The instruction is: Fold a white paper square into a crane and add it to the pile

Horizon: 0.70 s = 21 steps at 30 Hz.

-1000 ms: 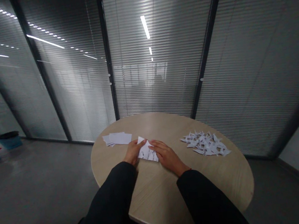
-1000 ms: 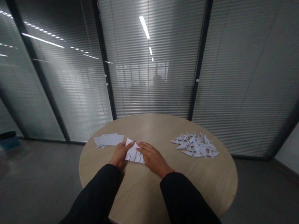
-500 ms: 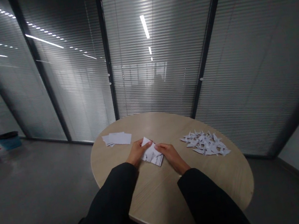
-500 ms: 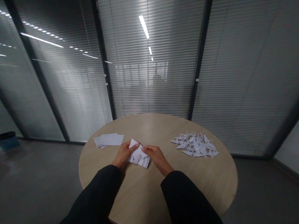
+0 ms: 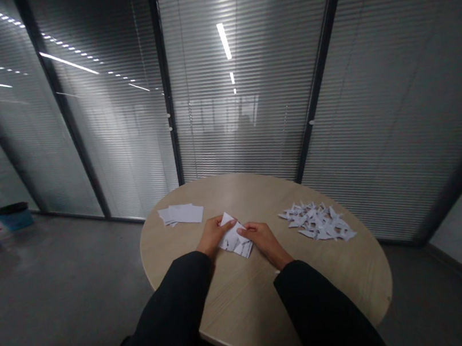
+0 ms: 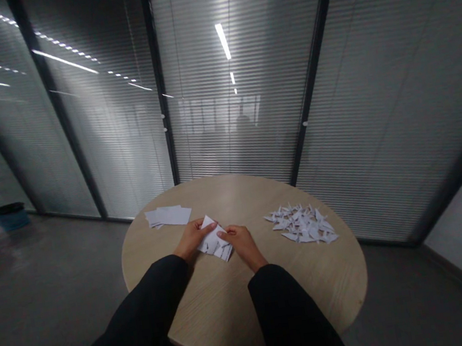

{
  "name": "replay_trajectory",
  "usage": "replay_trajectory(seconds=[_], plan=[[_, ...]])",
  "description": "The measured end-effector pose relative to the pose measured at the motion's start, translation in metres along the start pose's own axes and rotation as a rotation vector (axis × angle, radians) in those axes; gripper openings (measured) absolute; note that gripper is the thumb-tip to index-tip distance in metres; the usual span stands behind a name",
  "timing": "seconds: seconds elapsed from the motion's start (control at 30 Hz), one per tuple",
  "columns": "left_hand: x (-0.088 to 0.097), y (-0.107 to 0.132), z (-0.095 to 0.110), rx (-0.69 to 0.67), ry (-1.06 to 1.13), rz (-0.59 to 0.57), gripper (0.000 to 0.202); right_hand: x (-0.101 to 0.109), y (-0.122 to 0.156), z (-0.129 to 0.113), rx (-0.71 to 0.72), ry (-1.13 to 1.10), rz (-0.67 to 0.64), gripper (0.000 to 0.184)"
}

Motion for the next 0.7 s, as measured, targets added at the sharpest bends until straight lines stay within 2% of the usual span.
replay_trajectory(seconds=[0.53,0.7], plan=[[-0.0011,0.001,-0.0004,0.047,-0.013,0.05,0.037,-0.0004,-0.002,0.0062,-0.042,-0.045,-0.027,0.035],[0.0011,0.002,0.0037,0.037,0.012,0.122,0.04,0.0013,-0.0033,0.0073,-0.034,-0.003,-0.021,0.039]])
Point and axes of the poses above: each hand's wrist, its own y-axis away from the middle knuckle, its own x-axis out of the back of the hand, z = x × y, the point moved 3 cm from there along -y, towards the middle knuckle, and after that the axes turned 7 degrees about z, right-handed, at the moved point
